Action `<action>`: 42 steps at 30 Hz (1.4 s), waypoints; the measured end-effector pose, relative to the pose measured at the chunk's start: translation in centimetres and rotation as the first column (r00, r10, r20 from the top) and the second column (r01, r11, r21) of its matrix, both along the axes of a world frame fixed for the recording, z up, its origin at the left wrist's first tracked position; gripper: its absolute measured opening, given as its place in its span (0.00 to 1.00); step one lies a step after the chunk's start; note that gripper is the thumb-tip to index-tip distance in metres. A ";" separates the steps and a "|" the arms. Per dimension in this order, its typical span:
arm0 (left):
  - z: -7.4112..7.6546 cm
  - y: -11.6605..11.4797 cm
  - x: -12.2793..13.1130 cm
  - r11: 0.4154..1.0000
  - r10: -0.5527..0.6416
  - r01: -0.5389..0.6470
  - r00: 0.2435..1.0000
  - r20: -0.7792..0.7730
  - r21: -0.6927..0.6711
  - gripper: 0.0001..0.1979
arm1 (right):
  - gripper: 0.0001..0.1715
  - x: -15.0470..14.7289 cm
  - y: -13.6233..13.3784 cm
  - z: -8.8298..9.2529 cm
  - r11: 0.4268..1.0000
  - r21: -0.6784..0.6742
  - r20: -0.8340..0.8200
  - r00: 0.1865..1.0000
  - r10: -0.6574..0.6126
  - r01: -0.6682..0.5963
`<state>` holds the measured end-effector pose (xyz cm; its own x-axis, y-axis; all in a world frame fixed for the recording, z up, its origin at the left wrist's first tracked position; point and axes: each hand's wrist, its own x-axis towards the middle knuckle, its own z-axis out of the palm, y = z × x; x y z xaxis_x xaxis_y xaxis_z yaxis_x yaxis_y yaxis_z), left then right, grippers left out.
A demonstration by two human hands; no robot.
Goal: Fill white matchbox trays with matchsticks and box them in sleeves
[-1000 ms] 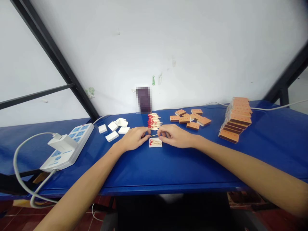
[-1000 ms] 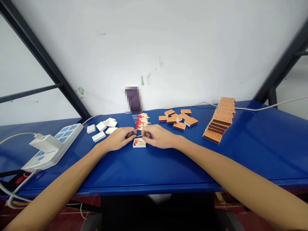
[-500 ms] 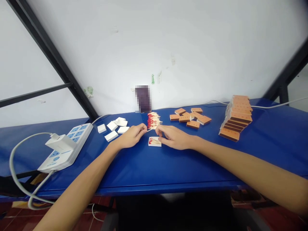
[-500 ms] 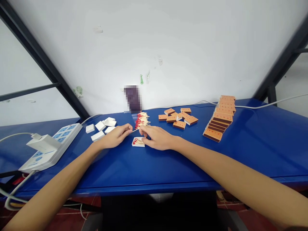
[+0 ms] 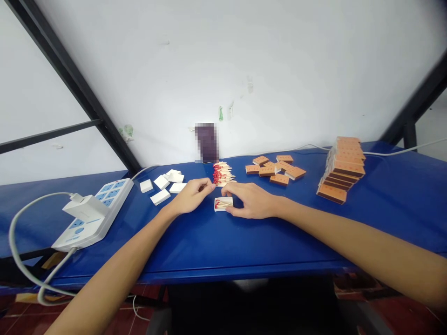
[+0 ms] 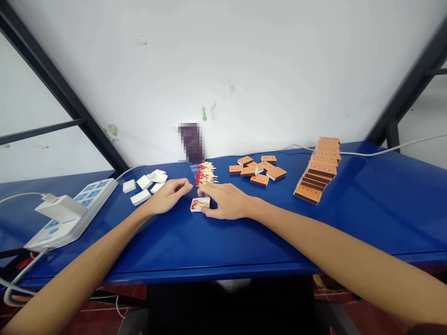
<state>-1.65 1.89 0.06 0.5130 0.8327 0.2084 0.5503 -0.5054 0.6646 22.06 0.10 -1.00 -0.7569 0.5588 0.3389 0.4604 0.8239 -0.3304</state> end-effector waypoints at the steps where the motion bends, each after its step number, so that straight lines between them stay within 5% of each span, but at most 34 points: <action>1: -0.2 0.2 0.0 0.998 0.053 -0.054 0.998 0.030 0.035 0.20 | 0.13 0.0 0.0 0.0 1.000 0.008 0.010 1.000 0.000 0.000; 6: -1.0 1.1 0.0 0.985 0.157 -0.169 0.968 0.198 0.043 0.20 | 0.10 0.1 0.5 -0.1 0.978 0.207 0.041 0.999 -0.030 0.021; 14: -2.1 1.5 -0.2 0.988 0.127 -0.085 0.921 0.369 -0.128 0.19 | 0.08 0.6 1.6 0.0 0.927 0.373 0.116 0.993 -0.003 -0.041; 20: -1.7 1.1 -0.4 0.996 0.086 -0.091 0.953 0.292 0.005 0.21 | 0.10 1.0 1.8 -0.3 0.963 0.270 -0.013 1.000 0.005 -0.001; 28: -0.7 0.8 -0.9 0.946 0.009 0.016 0.997 -0.075 0.322 0.19 | 0.12 1.2 2.1 -0.6 0.985 0.174 -0.081 0.996 0.024 -0.009; 36: -1.2 0.6 -0.2 0.983 0.054 -0.055 0.998 0.015 0.173 0.21 | 0.19 1.2 1.5 -0.2 0.985 0.162 0.032 0.998 0.050 -0.055; 42: -0.9 0.4 -0.2 0.932 0.026 0.042 0.983 -0.182 0.361 0.19 | 0.15 1.2 1.4 0.2 0.984 0.165 0.066 0.996 0.053 -0.063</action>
<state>-1.90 2.28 -0.87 0.5768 0.7134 0.3979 0.6385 -0.6976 0.3251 23.22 1.54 -0.80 -0.8085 0.4531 0.3756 0.4255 0.8909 -0.1587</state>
